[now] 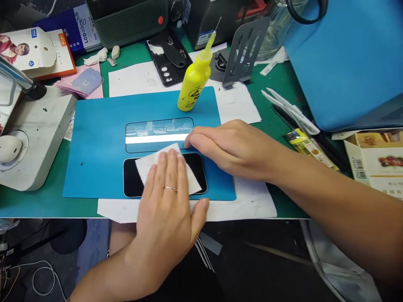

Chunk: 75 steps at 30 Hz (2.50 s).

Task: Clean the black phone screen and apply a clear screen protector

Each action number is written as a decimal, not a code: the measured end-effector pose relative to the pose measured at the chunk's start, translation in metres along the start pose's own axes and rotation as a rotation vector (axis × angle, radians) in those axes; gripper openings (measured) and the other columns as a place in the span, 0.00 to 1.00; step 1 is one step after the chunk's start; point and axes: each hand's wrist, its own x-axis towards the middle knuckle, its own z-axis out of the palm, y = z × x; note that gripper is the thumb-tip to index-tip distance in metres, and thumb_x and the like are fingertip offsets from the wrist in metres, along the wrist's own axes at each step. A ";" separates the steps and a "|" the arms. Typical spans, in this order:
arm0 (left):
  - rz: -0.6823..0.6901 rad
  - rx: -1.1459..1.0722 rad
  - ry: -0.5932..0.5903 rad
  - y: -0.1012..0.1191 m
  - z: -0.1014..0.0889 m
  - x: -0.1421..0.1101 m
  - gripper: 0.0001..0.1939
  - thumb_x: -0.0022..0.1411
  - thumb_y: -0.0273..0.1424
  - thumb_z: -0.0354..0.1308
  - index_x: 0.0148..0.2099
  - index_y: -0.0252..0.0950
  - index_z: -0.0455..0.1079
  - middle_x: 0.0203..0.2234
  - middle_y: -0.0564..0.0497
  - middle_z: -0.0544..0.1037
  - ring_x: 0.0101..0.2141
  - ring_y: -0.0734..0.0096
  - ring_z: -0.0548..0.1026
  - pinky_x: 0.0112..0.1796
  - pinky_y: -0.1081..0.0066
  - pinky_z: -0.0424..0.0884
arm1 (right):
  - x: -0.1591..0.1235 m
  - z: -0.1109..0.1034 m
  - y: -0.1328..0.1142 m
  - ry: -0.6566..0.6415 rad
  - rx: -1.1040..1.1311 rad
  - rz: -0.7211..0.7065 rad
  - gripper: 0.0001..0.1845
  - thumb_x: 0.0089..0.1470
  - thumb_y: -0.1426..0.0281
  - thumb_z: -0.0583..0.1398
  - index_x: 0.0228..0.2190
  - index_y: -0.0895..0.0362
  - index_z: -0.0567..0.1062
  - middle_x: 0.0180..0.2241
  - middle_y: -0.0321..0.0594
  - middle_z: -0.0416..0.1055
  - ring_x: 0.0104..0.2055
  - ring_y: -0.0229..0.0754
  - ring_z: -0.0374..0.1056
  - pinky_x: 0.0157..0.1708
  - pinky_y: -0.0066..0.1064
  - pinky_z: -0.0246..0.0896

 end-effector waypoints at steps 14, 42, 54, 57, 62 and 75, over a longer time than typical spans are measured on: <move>0.126 -0.010 0.024 0.018 -0.003 -0.013 0.30 0.79 0.37 0.37 0.70 0.18 0.62 0.69 0.33 0.67 0.69 0.48 0.66 0.66 0.56 0.60 | -0.002 -0.004 0.000 0.016 -0.034 0.007 0.25 0.69 0.63 0.44 0.32 0.55 0.76 0.26 0.39 0.75 0.28 0.42 0.68 0.31 0.35 0.53; -0.070 -0.027 -0.066 -0.013 -0.007 -0.011 0.43 0.78 0.51 0.37 0.74 0.17 0.53 0.73 0.29 0.55 0.73 0.40 0.56 0.67 0.48 0.62 | -0.003 0.002 -0.001 0.240 -0.042 -0.017 0.26 0.68 0.63 0.45 0.41 0.58 0.81 0.27 0.40 0.77 0.28 0.42 0.70 0.31 0.34 0.57; 0.168 -0.155 -0.039 -0.015 -0.003 -0.014 0.32 0.80 0.42 0.42 0.74 0.25 0.56 0.74 0.40 0.57 0.73 0.52 0.58 0.69 0.54 0.63 | 0.006 0.008 0.005 0.298 -0.033 0.089 0.22 0.65 0.67 0.53 0.52 0.57 0.82 0.25 0.37 0.78 0.23 0.41 0.68 0.30 0.33 0.59; 0.225 -0.197 -0.080 -0.055 -0.013 -0.022 0.26 0.79 0.33 0.44 0.73 0.30 0.59 0.72 0.44 0.62 0.71 0.56 0.62 0.68 0.50 0.65 | 0.007 0.007 0.007 0.275 -0.030 0.125 0.23 0.64 0.68 0.53 0.54 0.56 0.81 0.25 0.37 0.78 0.23 0.41 0.68 0.30 0.33 0.59; 0.190 -0.232 -0.044 -0.116 -0.026 -0.041 0.25 0.79 0.29 0.48 0.73 0.38 0.61 0.69 0.47 0.68 0.70 0.60 0.64 0.69 0.51 0.64 | 0.008 0.004 0.007 0.230 0.011 0.148 0.23 0.64 0.62 0.57 0.56 0.57 0.79 0.27 0.36 0.78 0.27 0.43 0.71 0.31 0.34 0.60; 0.007 -0.064 -0.112 -0.180 -0.059 -0.018 0.25 0.79 0.44 0.45 0.62 0.39 0.77 0.61 0.43 0.78 0.66 0.49 0.71 0.68 0.46 0.65 | 0.006 0.002 0.000 0.261 -0.008 0.142 0.29 0.70 0.58 0.47 0.57 0.56 0.79 0.40 0.45 0.84 0.40 0.51 0.79 0.37 0.38 0.63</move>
